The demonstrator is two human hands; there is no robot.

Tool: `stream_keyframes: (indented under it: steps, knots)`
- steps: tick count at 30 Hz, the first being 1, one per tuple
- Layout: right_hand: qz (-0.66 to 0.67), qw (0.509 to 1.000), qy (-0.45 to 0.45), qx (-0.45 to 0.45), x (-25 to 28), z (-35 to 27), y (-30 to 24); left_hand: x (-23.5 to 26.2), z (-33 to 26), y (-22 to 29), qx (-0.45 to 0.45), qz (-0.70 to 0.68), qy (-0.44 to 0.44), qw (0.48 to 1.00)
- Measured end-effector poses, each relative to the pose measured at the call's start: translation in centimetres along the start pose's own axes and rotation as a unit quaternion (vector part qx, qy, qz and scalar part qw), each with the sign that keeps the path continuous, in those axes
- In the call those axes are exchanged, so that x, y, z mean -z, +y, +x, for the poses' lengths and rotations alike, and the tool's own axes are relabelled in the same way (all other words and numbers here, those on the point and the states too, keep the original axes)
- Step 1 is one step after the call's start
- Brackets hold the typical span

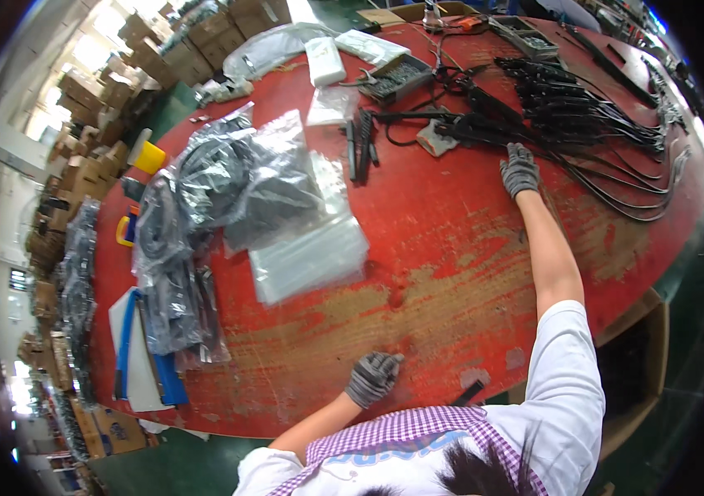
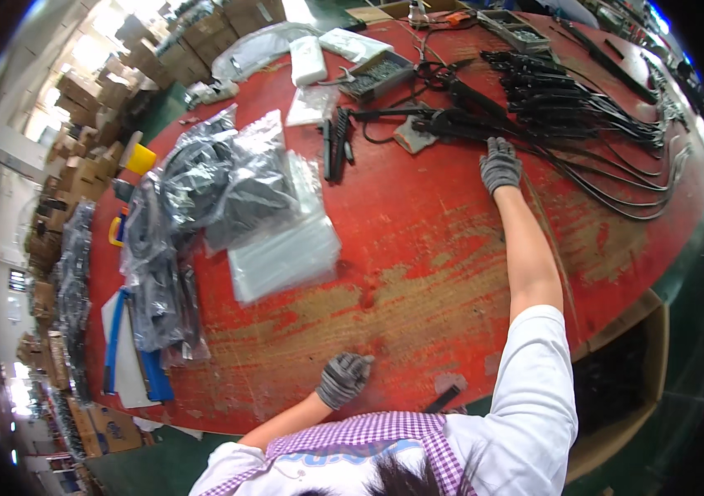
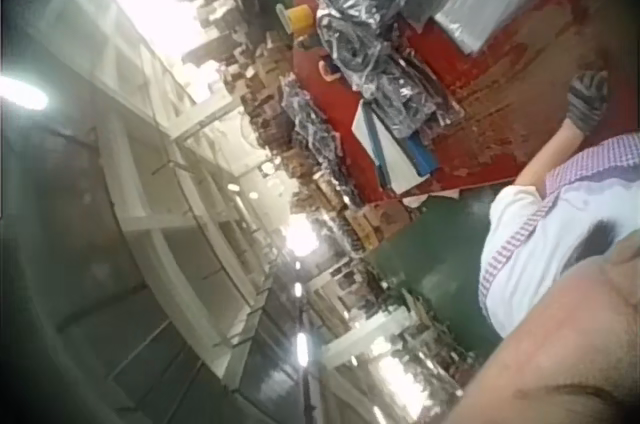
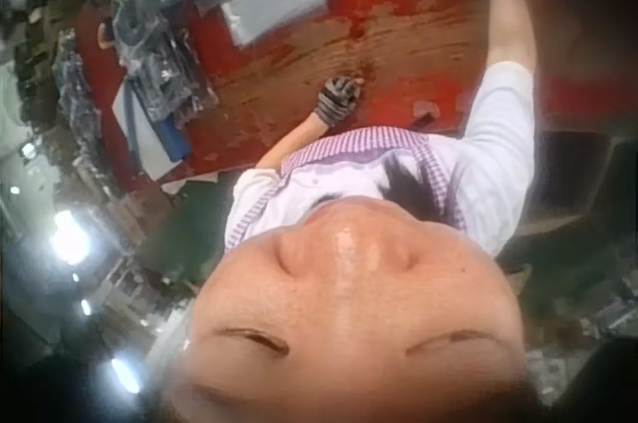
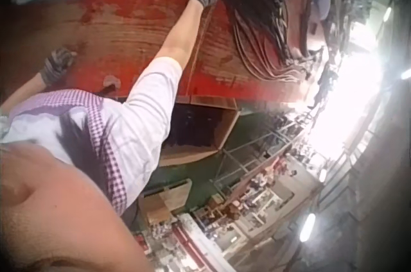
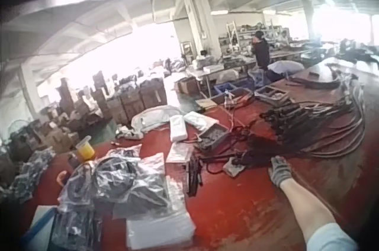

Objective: The person repeatedly picks up black cables from a pile on a red table, coils them into a circular shape, and places them into clear plastic bags. The person then moves the packaged cables to a pile on the left side of the table. This process is repeated continuously throughout the video.

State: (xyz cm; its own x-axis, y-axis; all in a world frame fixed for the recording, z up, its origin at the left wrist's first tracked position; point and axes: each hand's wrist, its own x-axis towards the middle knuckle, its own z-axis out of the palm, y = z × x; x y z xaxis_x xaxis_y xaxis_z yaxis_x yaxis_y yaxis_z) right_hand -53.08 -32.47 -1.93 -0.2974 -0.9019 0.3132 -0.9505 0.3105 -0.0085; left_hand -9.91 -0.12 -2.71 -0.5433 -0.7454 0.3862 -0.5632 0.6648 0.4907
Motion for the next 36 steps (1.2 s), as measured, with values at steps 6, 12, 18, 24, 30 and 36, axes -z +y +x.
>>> stream_keyframes:
  steps: [6,12,18,24,30,36]
  knots:
    - [-0.021,0.985,-0.172,-0.02,4.9,3.1,-3.7,0.8,0.0,0.3,0.008,0.033,-0.034,0.999]
    - [0.02,0.995,-0.062,0.071,6.5,-5.3,-0.1,0.3,0.7,0.6,0.016,0.008,-0.045,0.999]
    - [-0.003,0.929,-0.192,0.317,18.1,-18.3,-3.9,-0.4,-0.9,-1.9,0.136,0.014,0.039,0.99]
    - [0.286,0.752,0.142,0.577,18.6,-30.9,-10.3,6.4,12.8,3.3,0.295,-0.435,-0.101,0.845]
    - [0.321,0.744,0.186,0.556,22.3,-32.8,-18.0,10.1,8.3,0.1,0.304,-0.61,-0.302,0.666]
    - [0.182,0.921,-0.164,0.303,18.1,-24.3,-5.9,22.1,0.1,-6.9,0.447,-0.695,-0.036,0.563]
